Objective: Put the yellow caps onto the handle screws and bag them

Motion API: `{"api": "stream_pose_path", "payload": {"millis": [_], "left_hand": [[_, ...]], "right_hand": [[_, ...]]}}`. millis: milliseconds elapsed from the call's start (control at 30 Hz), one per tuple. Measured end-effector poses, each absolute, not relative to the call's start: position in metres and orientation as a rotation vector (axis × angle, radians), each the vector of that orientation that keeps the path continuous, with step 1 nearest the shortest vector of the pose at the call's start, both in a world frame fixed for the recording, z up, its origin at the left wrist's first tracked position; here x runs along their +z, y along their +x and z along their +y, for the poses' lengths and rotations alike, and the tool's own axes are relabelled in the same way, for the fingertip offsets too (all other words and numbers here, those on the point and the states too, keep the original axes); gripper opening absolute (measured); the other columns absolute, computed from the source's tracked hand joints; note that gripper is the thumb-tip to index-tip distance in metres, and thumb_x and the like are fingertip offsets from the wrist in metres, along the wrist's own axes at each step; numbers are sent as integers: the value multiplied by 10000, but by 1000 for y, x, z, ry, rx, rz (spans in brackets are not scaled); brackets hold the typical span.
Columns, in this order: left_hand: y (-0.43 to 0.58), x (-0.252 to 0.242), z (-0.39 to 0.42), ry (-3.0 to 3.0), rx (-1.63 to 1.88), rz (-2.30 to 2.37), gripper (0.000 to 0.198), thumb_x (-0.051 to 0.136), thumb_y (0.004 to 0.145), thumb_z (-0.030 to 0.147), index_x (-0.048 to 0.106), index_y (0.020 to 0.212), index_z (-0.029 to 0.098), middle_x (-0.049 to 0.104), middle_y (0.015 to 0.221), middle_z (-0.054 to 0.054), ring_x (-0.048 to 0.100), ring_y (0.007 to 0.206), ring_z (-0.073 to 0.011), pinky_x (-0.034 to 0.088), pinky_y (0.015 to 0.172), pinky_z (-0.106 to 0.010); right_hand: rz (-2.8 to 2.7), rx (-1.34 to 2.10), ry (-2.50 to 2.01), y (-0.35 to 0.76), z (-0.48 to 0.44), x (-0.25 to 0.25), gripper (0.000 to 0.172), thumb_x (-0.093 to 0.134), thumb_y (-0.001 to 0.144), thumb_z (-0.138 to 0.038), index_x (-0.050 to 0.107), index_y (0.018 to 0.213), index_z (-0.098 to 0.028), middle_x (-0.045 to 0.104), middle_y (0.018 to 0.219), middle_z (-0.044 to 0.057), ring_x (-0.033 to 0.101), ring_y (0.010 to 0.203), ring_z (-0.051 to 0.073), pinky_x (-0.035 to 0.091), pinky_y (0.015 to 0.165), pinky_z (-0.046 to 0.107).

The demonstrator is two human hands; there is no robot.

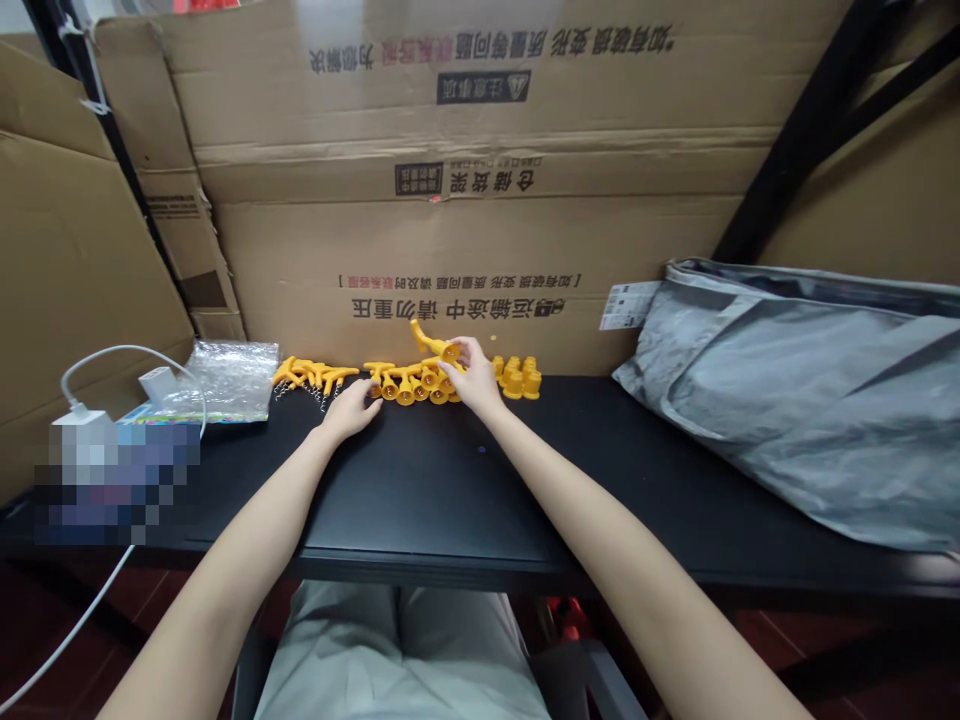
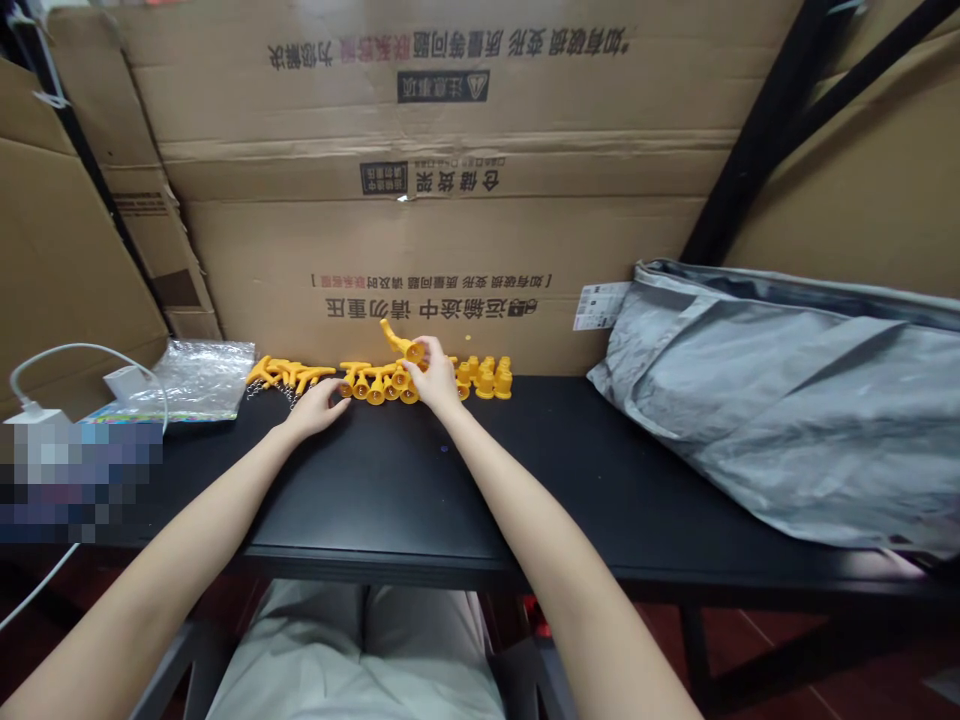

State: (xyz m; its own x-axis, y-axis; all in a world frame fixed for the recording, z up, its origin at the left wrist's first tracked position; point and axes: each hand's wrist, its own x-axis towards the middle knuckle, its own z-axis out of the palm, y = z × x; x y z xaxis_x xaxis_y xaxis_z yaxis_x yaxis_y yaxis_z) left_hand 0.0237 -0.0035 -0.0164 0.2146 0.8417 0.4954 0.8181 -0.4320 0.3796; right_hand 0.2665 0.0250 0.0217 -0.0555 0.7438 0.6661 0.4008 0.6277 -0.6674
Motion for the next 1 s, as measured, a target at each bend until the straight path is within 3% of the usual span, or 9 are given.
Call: {"api": "stream_pose_path", "payload": {"millis": [167,267,400,567,667,800,1000], "left_hand": [[23,-18,-1,2450,1009,1649,225,525,818,282,641,991,199,662,969,-61,609,834,-177,505,808,-326],[24,-16,-2,2455,1003,1666,196,507,823,275,659,924,204,665,959,-62,610,844,-182,501,809,-328],[21,-10,-3,2383,997,1851,210,487,826,272,677,870,195,663,931,-90,607,908,-234,485,839,-382],[12,-3,-8,2105,997,2321,270,500,801,260,652,1003,163,598,1130,-184,515,1128,-360,405,933,-533],[8,-3,-9,1959,834,2526,361,495,793,263,593,1120,146,534,1249,-212,444,1208,-381,368,959,-569],[5,-7,-8,1830,582,2613,417,472,803,297,557,1189,165,481,1338,-194,382,1282,-358,327,1012,-562],[4,-10,-5,1953,565,2585,442,456,811,307,559,1222,183,409,1430,-174,342,1322,-352,290,1040,-602]], "right_hand": [[-2002,42,-1096,238,26,25,392,496,811,-119,503,1197,-185,617,1219,113,583,1084,245,408,956,394],[-2201,-190,-1217,223,24,25,454,415,796,-22,527,1205,-181,626,1226,120,577,1098,246,322,1021,433],[-2329,-322,-1436,210,18,23,430,363,834,-15,555,1190,-160,647,1176,150,580,1088,262,319,1002,434],[-2383,-299,-1487,209,14,17,512,408,816,-15,516,1295,-160,529,1364,160,465,1261,279,221,1086,524],[-2378,-250,-1486,215,12,17,579,467,813,-69,445,1382,-175,412,1471,135,364,1350,287,179,1104,582],[-2290,-235,-1461,238,8,23,562,462,848,-147,416,1408,-164,370,1499,114,355,1359,277,201,1108,573],[-1961,-233,-1409,295,17,26,434,448,841,-196,559,1258,-155,509,1390,132,472,1257,277,351,1031,490]]}}
